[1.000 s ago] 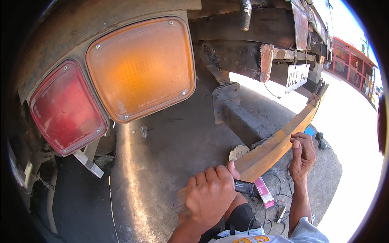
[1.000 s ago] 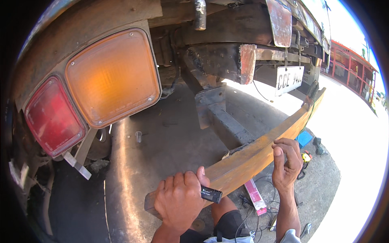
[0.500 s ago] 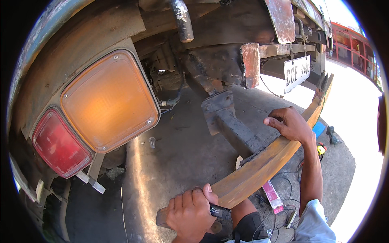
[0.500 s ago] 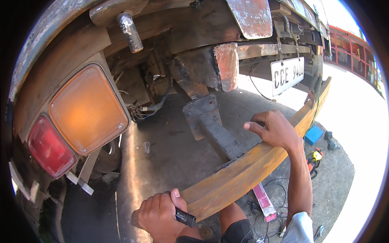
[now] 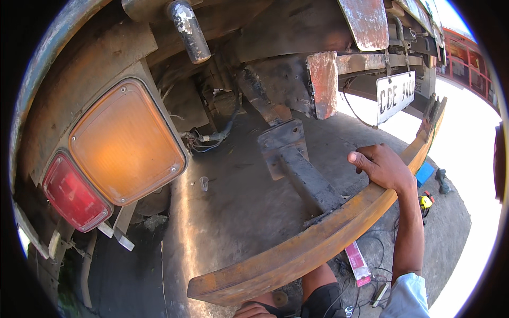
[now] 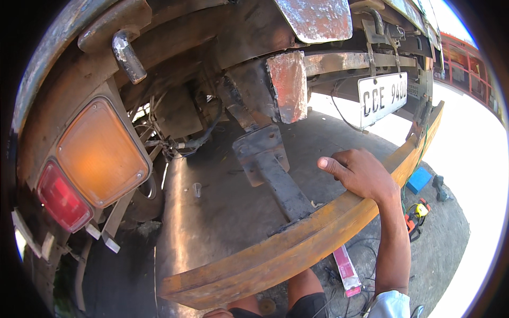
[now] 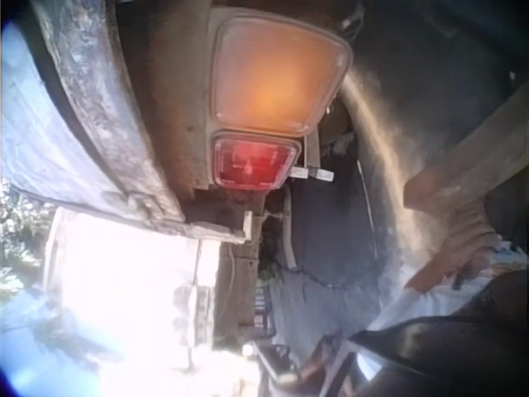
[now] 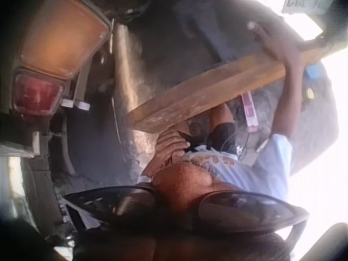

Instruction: The person welds a curved metal bar to the rear frame of a vehicle using a handheld welding tool. They position the bar, apply welds along the seam, and adjust the bar's placement as needed.

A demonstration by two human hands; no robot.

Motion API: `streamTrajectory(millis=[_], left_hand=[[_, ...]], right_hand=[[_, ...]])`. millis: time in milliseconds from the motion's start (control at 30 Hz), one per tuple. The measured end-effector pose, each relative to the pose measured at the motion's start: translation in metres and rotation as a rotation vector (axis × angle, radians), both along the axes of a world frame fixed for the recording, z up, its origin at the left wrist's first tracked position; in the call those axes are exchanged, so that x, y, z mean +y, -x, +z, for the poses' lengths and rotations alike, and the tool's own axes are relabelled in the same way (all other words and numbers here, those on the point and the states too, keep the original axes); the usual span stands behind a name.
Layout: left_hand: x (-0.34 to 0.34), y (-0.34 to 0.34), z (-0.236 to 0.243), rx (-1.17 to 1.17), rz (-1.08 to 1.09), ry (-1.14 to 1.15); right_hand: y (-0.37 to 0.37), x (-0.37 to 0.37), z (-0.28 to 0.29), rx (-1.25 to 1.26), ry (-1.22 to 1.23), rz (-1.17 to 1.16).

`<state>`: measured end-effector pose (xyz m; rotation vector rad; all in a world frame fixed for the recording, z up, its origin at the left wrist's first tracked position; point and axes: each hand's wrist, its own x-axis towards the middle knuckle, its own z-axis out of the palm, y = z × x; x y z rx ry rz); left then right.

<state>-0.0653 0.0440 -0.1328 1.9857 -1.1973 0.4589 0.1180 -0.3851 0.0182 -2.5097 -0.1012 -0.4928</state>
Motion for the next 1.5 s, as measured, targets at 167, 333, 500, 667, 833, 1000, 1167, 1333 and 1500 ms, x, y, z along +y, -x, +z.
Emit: streamTrajectory(millis=[167, 333, 500, 667, 833, 1000, 1167, 1333, 1500], left_hand=[[0.015, 0.003, -0.102, 1.078, -0.003, -0.196], [0.020, -0.010, -0.122, 1.118, 0.073, -0.208], [0.009, -0.028, -0.082, 0.980, 0.110, -0.181], [-0.003, -0.028, -0.031, 0.834, 0.094, -0.165], [-0.005, -0.018, 0.012, 0.702, 0.020, -0.165], [0.014, 0.001, 0.042, 0.575, -0.163, -0.174], [0.033, 0.021, 0.090, 0.457, -0.360, -0.029], [0.016, -0.027, 0.151, -0.639, 0.366, -0.123], [0.001, -0.050, 0.150, 0.040, 0.610, -0.400]], right_hand=[[-0.002, -0.002, -0.002, -0.020, -0.036, 0.011], [-0.002, -0.005, -0.005, -0.047, -0.087, -0.039], [0.004, -0.006, -0.001, -0.039, -0.047, -0.031], [0.007, -0.005, -0.001, 0.019, 0.056, -0.095], [-0.001, -0.010, -0.012, 0.028, 0.104, -0.064], [0.005, -0.006, -0.009, -0.002, 0.155, -0.036], [0.080, 0.041, 0.048, -0.404, 0.041, 0.040], [0.126, 0.103, 0.187, -1.472, -0.118, 0.046], [0.104, 0.142, 0.304, -1.263, 0.033, 0.043]])
